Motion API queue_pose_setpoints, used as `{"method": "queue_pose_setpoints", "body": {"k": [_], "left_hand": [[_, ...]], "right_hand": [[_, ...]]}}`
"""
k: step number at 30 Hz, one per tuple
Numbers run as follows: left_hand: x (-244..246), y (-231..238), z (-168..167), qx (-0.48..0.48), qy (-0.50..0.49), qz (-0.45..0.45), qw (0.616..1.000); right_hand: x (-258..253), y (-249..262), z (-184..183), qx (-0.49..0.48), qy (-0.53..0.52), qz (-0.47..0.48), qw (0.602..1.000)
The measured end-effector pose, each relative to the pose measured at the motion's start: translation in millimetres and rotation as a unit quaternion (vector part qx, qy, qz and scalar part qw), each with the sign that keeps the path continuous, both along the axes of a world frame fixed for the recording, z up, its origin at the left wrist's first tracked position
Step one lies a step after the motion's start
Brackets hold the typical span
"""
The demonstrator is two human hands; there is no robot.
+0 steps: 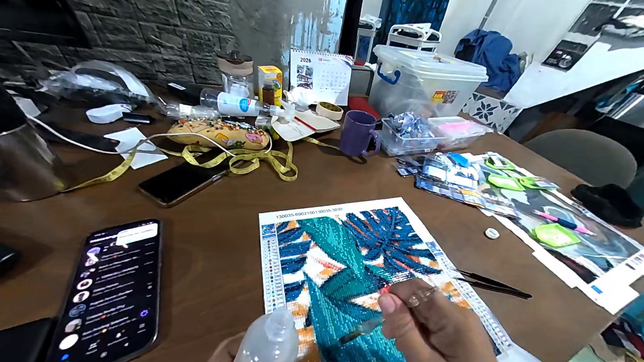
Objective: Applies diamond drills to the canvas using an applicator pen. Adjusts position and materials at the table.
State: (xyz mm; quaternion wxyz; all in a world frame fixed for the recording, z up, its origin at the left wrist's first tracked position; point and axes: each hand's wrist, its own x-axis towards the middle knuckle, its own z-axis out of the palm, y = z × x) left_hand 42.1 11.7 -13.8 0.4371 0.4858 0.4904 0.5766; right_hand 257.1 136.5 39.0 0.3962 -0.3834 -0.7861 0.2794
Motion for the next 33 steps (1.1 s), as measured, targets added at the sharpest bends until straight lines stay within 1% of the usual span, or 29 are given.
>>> {"method": "queue_pose_setpoints", "body": {"k": [6, 8, 12, 14, 17, 20, 25, 27, 29, 33], "left_hand": [[0, 0, -1, -0.003, -0.008, 0.001, 1.000], [0, 0, -1, -0.008, -0.006, 0.003, 1.000], [0, 0, 1, -0.011, 0.001, 0.002, 1.000], [0, 0, 1, -0.010, -0.005, 0.002, 1.000], [0, 0, 1, -0.008, -0.008, 0.001, 1.000], [-1, 0, 0, -0.005, -0.006, 0.001, 1.000], [-1, 1, 0, -0.007, -0.001, 0.000, 1.000], [0, 0, 1, -0.011, -0.004, 0.003, 1.000], [0, 0, 2, -0.011, -0.003, 0.004, 1.000], [-1, 0, 0, -0.003, -0.002, 0.000, 1.000]], "right_hand": [[15, 7, 1, 0.039, -0.031, -0.055, 0.997], [13, 4, 4, 0.028, -0.009, -0.043, 0.999], [-1, -4, 5, -0.027, 0.038, 0.024, 0.999], [-7, -7, 4, -0.046, 0.036, 0.038, 0.998], [-9, -4, -1, -0.035, 0.026, 0.034, 0.998], [0, 3, -3, -0.002, 0.012, 0.014, 1.000], [17, 13, -3, 0.060, -0.041, -0.070, 0.995], [18, 14, -3, 0.079, -0.042, -0.090, 0.992], [14, 11, -1, 0.074, -0.023, -0.072, 0.994], [-2, 2, 1, 0.007, 0.025, 0.013, 1.000]]}}
